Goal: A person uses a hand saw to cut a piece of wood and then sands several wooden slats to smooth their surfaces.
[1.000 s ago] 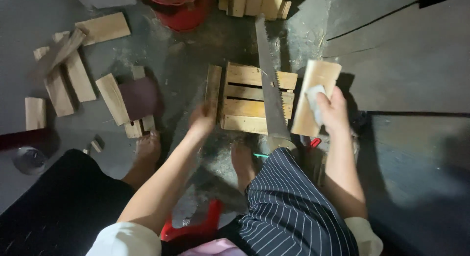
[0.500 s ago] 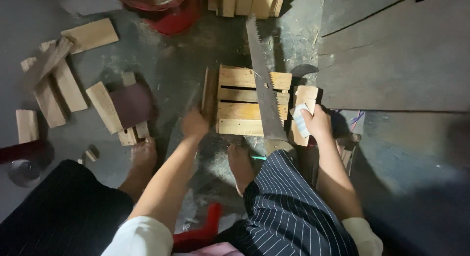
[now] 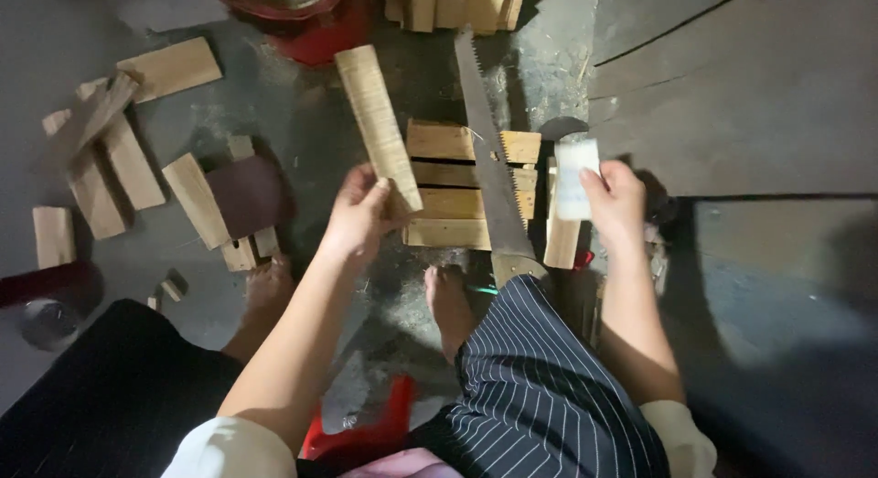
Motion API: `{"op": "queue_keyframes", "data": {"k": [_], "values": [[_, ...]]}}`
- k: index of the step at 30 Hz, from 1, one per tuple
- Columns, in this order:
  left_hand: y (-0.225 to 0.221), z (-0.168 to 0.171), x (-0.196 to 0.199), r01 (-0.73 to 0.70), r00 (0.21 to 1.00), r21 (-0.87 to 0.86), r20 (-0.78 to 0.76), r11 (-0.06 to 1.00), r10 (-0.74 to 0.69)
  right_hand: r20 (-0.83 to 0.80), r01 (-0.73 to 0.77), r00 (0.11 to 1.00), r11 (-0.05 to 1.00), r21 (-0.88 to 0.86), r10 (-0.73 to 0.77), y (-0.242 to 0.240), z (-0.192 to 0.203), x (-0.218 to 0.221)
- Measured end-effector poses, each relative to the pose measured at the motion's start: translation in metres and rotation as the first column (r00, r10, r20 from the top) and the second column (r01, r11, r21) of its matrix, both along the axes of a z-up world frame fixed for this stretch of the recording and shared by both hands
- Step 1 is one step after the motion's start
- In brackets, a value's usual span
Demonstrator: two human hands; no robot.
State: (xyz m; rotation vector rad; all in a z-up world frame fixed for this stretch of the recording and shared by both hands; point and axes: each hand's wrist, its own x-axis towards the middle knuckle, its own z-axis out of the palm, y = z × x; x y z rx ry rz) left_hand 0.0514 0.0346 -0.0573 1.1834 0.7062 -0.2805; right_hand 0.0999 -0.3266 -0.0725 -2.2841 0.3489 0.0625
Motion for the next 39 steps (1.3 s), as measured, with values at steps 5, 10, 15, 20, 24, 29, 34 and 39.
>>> {"op": "queue_keyframes", "data": {"k": [5,10,15,20,24,29,34,39], "values": [[-0.027,-0.003,-0.009,0.135,0.988,-0.306,0.109,0.942,-0.106,0.053,-0.094,0.996,0.850,0.518,0.078,0.096,0.070,-0.011],[-0.050,0.000,-0.019,0.234,0.968,-0.301,0.163,0.925,-0.192,0.086,-0.199,0.977,0.689,0.697,0.195,0.113,0.042,-0.025],[-0.072,-0.018,-0.035,0.354,0.929,-0.187,0.183,0.916,-0.322,0.058,-0.069,0.998,0.666,0.742,0.039,0.113,0.034,-0.033],[0.029,-0.059,-0.003,0.313,0.943,0.653,-0.128,0.689,-0.306,0.052,0.008,0.996,0.684,0.729,-0.066,0.082,0.040,-0.028],[0.154,-0.129,-0.022,-0.082,0.976,0.911,-0.009,0.404,0.219,0.030,0.056,0.992,0.634,0.772,-0.124,0.062,0.029,-0.032],[0.222,-0.149,-0.067,0.119,0.780,0.748,-0.477,0.653,0.404,-0.013,0.141,0.974,0.568,0.811,-0.224,0.069,0.047,-0.025],[0.204,-0.101,-0.061,0.389,0.741,0.698,-0.625,0.602,0.246,-0.018,0.161,0.965,0.539,0.827,-0.260,0.091,0.078,-0.019],[0.218,-0.087,-0.038,0.391,0.759,0.761,-0.585,0.517,0.287,-0.043,0.202,0.955,0.541,0.817,-0.292,0.100,0.083,-0.023]]}}
